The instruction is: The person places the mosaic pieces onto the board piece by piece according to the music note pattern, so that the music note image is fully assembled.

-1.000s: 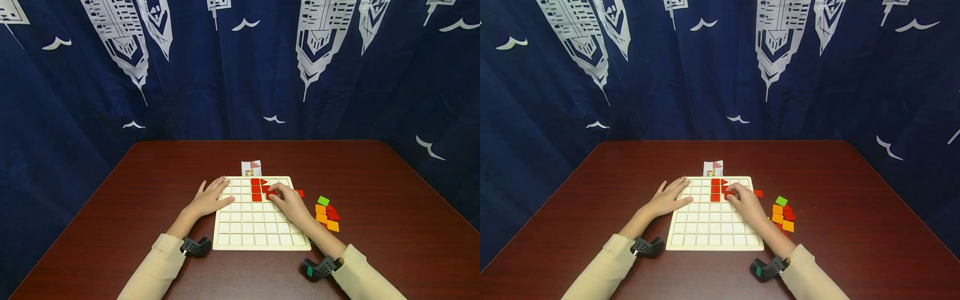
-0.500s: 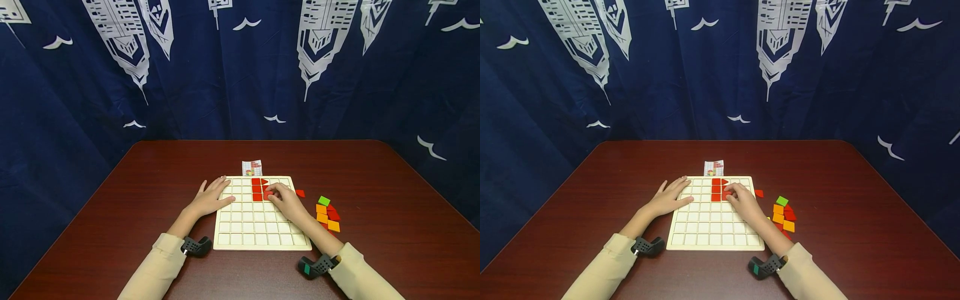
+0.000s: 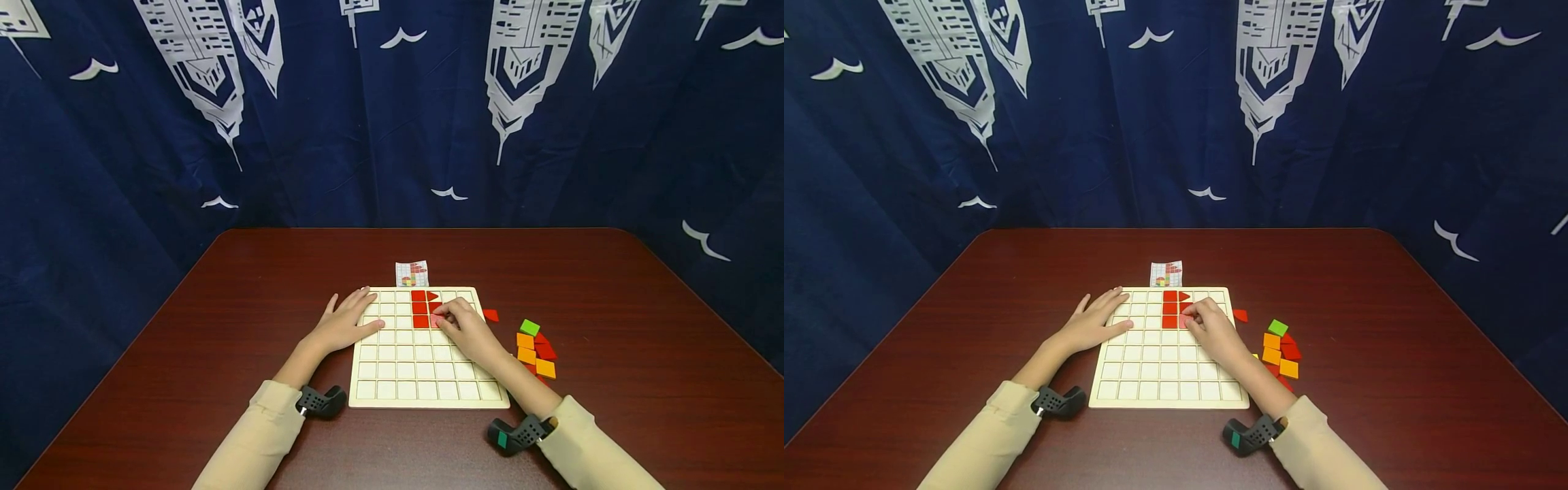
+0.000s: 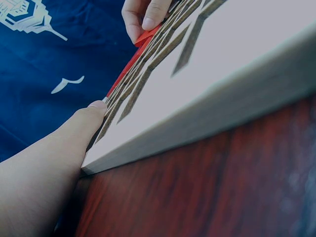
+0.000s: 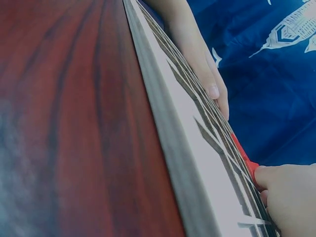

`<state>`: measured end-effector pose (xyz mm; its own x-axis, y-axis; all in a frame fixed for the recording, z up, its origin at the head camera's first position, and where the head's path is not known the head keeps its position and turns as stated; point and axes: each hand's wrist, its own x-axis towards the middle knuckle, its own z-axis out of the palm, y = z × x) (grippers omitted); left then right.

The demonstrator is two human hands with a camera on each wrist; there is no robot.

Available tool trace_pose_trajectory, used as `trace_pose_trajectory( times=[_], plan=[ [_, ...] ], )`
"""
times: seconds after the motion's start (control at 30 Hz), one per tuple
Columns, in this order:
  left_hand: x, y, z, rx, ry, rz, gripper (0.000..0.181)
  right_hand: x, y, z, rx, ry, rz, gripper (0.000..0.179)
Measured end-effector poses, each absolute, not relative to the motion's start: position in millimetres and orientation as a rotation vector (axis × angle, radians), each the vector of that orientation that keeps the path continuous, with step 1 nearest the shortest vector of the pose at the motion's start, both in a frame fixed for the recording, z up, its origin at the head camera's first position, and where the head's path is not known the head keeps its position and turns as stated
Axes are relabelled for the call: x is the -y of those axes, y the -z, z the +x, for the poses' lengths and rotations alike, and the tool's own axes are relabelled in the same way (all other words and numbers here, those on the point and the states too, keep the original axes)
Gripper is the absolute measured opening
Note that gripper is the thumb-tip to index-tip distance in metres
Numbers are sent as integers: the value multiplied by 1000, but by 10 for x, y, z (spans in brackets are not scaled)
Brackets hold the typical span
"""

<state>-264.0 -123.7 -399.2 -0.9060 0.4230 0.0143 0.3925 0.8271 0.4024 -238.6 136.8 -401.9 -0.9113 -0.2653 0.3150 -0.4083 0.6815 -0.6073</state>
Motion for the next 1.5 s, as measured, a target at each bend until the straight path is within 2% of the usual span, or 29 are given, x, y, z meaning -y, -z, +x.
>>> trace_pose_trajectory(
  times=[1.2, 1.5],
  plan=[
    [1242, 4000, -2657, -2930, -621, 661, 71, -1380, 3979, -2313, 2741, -1023, 532, 23],
    [1245, 4008, -2645, -2926, -624, 660, 71, -1426, 3996, -2274, 2714, -1048, 549, 13]
  ],
)
